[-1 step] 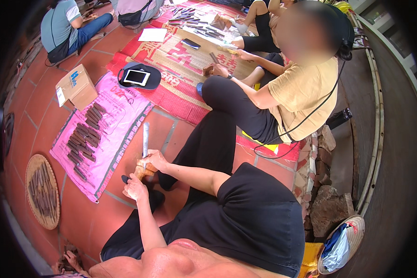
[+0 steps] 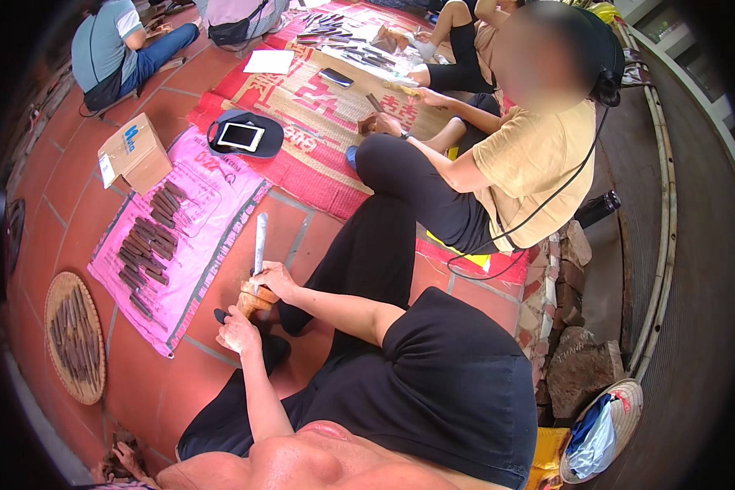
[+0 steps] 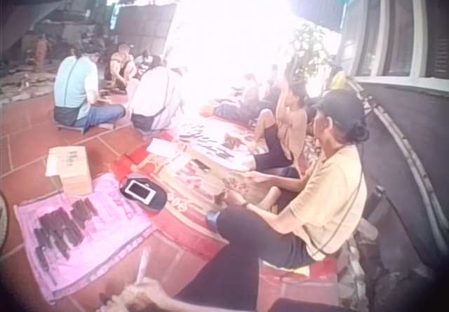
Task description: The person is sitting on the floor and carving a piece of wood using a knife. They hold the wood with their left hand and carefully shape it with the knife in their right hand.
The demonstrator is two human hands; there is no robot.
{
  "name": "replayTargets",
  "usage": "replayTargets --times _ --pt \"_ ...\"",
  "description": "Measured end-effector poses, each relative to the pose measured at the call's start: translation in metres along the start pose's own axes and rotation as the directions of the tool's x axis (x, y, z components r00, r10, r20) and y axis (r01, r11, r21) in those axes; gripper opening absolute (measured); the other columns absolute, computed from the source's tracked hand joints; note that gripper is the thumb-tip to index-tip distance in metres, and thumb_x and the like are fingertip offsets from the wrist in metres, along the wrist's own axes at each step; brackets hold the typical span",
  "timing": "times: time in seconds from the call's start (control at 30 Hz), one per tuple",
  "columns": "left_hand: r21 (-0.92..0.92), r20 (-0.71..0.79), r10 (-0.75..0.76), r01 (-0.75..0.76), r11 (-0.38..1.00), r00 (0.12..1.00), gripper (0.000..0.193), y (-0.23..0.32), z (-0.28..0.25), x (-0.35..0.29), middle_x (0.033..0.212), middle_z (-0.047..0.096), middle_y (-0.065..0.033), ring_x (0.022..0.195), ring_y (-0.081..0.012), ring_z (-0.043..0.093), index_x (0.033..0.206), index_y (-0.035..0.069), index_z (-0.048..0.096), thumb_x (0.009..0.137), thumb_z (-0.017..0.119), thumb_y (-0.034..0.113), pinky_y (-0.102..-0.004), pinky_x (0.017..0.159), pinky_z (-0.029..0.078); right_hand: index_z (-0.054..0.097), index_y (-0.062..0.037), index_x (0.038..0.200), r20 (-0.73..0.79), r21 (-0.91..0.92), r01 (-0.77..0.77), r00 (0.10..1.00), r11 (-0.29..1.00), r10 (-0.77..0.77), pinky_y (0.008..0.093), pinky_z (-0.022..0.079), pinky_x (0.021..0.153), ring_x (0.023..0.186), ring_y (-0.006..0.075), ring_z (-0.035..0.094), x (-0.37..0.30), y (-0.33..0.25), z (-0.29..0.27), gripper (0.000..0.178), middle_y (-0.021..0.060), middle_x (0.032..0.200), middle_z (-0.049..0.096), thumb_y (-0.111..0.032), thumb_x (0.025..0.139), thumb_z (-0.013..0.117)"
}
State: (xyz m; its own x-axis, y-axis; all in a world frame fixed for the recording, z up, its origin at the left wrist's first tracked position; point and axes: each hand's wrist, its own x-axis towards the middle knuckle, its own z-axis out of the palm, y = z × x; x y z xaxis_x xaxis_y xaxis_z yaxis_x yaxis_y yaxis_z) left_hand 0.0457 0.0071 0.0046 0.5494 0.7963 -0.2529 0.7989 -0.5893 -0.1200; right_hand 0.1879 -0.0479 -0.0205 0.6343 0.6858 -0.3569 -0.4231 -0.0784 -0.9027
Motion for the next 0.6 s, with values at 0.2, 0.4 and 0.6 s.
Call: replayTargets --times 0.2,0.4,0.6 --pt "0.029 0.001 0.006 -0.006 1.000 1.000 0.044 -0.001 -0.003 -0.001 0.084 0.063 -0.0081 0.076 -0.0221 0.065 0.102 0.009 0.045 0.070 0.072 0.022 -0.0327 0.071 0.047 0.060 -0.0035 0.073 0.097 0.002 -0.003 0.995 1.000 0.002 0.0264 0.044 0.063 0.066 0.0110 0.056 -0.007 -0.009 0.012 0.010 0.0015 0.070 0.061 -0.005 0.072 0.070" --pt "0.023 0.007 0.002 -0.002 1.000 1.000 0.045 -0.002 0.003 0.001 0.084 0.063 -0.0078 0.076 -0.0211 0.065 0.102 0.009 0.045 0.069 0.073 0.022 -0.0328 0.071 0.047 0.061 -0.0028 0.075 0.025 0.003 -0.030 0.999 1.000 0.030 0.0269 0.045 0.066 0.067 0.0107 0.057 0.002 -0.009 0.010 0.010 0.0018 0.071 0.061 -0.004 0.071 0.070" --pt "0.013 0.021 -0.003 0.003 1.000 1.000 0.044 -0.003 0.001 0.001 0.084 0.063 -0.0077 0.076 -0.0208 0.064 0.102 0.009 0.045 0.070 0.073 0.021 -0.0326 0.072 0.046 0.060 -0.0024 0.074 0.047 -0.029 0.039 0.998 0.999 -0.038 0.0266 0.047 0.065 0.067 0.0113 0.058 -0.004 -0.004 0.018 0.009 0.0025 0.071 0.062 0.000 0.072 0.069"
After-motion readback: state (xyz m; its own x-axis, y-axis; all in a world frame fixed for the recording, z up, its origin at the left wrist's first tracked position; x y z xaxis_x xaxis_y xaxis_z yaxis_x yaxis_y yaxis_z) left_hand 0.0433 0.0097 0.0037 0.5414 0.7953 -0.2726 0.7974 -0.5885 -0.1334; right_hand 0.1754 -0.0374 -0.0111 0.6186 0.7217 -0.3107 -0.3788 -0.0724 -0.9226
